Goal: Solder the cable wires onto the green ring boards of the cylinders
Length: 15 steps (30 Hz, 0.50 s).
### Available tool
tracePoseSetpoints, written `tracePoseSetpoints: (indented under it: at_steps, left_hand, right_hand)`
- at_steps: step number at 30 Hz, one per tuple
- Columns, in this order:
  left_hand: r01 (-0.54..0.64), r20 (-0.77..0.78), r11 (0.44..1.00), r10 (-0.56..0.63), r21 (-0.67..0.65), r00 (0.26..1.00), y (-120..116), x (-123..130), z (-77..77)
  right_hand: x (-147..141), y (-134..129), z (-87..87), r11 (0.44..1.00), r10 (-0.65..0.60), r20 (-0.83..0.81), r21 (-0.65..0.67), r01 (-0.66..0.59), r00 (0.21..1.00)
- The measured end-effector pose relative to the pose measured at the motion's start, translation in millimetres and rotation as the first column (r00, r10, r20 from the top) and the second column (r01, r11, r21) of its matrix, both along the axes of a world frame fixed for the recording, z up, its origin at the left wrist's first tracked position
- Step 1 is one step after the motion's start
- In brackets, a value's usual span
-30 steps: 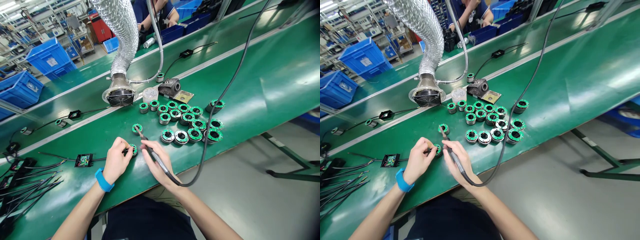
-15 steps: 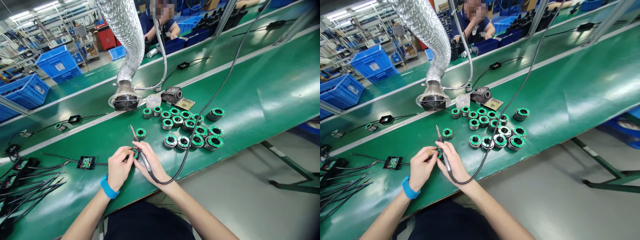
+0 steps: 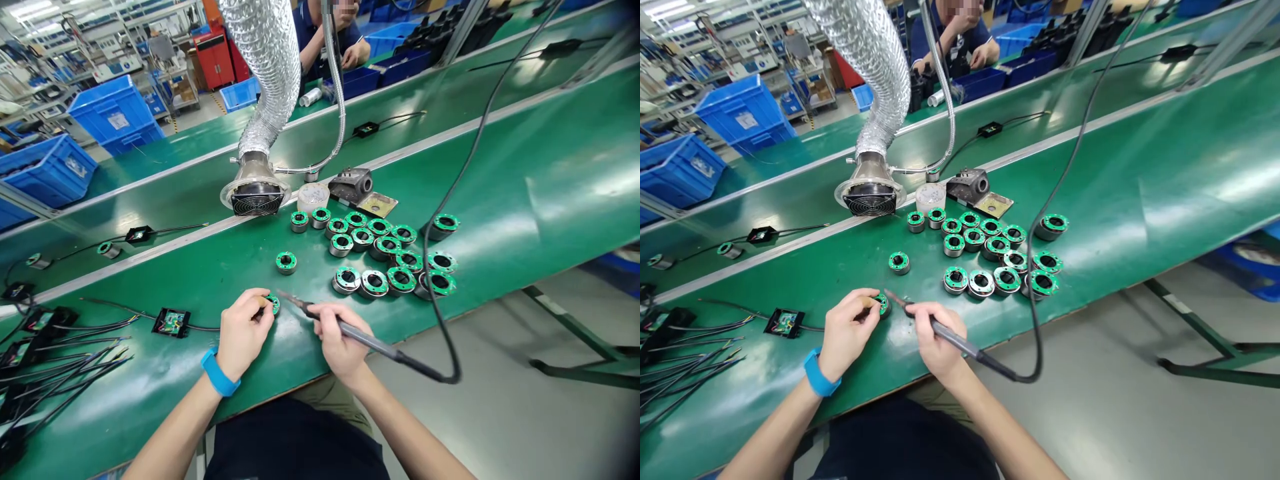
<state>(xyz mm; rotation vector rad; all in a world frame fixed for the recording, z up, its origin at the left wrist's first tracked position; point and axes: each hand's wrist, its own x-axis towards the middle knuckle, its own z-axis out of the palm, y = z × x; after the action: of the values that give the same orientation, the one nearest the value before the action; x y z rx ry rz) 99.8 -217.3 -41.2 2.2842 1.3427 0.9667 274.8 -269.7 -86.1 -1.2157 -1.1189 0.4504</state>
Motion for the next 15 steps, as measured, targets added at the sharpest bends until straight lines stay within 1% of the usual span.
tracePoseSetpoints:
  at_steps: [2,5,11,15]
  left_hand:
    - [-0.003,0.017,1.000,0.003,-0.019,1.000,0.2,0.3,1.1]
    - [-0.010,0.028,0.999,0.011,-0.047,1.000,-0.1,0.8,1.9]
    - [-0.019,0.036,0.998,0.021,-0.062,0.999,-0.2,0.9,0.3]
    - [-0.038,0.053,0.995,0.043,-0.096,0.998,-0.3,0.6,-1.4]
  right_hand:
    - [1.1,-4.8,-6.0,0.999,-0.032,-0.017,0.005,0.032,0.999]
    - [0.4,-6.5,-9.1,1.000,-0.024,-0.040,0.008,0.024,0.999]
    - [-2.4,-0.5,0.3,1.000,0.026,-0.060,0.002,-0.026,0.998]
    - [-4.3,2.2,2.5,1.000,0.013,-0.117,-0.016,-0.015,0.993]
